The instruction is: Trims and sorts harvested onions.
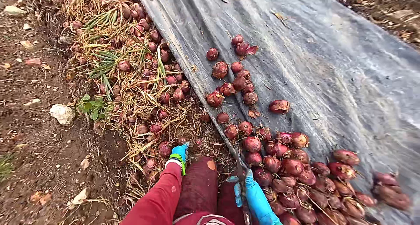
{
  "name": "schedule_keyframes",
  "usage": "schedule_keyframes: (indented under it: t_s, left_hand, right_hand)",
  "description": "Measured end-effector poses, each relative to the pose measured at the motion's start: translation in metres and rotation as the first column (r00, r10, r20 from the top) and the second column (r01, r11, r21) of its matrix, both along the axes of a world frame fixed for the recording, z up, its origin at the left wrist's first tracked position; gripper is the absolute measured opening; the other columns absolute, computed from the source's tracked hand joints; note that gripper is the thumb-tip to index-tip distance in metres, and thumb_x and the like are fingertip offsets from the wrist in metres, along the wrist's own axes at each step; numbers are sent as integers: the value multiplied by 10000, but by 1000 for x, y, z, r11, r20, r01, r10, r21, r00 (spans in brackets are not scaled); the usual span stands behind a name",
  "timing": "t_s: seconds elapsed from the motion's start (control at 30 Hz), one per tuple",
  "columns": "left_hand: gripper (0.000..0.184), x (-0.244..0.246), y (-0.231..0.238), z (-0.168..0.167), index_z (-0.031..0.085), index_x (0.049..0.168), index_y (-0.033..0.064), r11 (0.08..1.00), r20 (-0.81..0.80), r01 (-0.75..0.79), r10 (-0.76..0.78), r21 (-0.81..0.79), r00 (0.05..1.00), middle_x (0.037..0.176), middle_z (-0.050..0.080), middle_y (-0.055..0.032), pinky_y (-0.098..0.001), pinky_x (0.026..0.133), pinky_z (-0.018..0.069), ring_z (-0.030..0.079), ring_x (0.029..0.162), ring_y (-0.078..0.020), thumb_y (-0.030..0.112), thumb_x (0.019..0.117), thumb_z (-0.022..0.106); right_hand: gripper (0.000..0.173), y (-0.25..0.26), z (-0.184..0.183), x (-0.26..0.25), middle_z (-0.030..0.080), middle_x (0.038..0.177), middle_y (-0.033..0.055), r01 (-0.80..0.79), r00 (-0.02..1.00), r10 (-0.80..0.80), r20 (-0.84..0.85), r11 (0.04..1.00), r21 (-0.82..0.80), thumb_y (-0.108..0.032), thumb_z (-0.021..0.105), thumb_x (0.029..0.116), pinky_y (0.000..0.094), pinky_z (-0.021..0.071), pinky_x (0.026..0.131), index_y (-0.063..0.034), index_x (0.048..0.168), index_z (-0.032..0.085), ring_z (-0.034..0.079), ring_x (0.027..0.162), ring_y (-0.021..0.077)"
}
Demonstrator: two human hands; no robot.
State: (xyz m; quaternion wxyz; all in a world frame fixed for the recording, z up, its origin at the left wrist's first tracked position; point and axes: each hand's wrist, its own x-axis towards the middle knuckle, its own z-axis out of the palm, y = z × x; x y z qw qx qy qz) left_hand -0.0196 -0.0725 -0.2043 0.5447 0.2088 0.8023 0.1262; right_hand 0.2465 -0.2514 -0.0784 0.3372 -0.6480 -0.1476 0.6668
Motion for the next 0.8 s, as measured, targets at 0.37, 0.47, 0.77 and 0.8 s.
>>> schedule_keyframes:
  t_s: [0.37,0.47,0.77,0.8]
  left_hand:
    - [642,-9,-29,248,720,988,115,-27,-330,955,-941,295,76,825,712,-49,-498,778,589,707,810,-211,741,851,677]
    - [549,-30,8,259,738,962,121,-45,-461,968,-884,248,77,831,724,-60,-535,773,577,708,809,-235,653,826,772]
    - [381,52,72,234,719,1023,139,-287,-212,957,-934,-37,-288,969,724,-103,-606,810,551,704,946,-315,453,1072,507]
    - [378,43,88,219,732,1058,152,-145,-245,989,-958,-40,-151,985,736,-100,-607,843,549,708,967,-309,453,1074,504]
  right_hand:
    - [879,46,62,-59,615,619,60,-200,977,206,48,829,522,-911,309,847,361,562,490,-107,905,659,605,495,183]
    - [834,68,76,-50,547,535,60,-324,946,291,143,822,469,-785,255,974,359,511,415,-81,864,689,536,411,183]
    - [925,137,12,-33,595,578,41,-573,818,550,165,759,308,-886,164,893,378,532,450,-121,835,681,582,461,180]
    - [937,138,7,-28,581,560,50,-468,883,452,128,824,320,-850,136,923,377,524,432,-98,857,691,563,440,183]
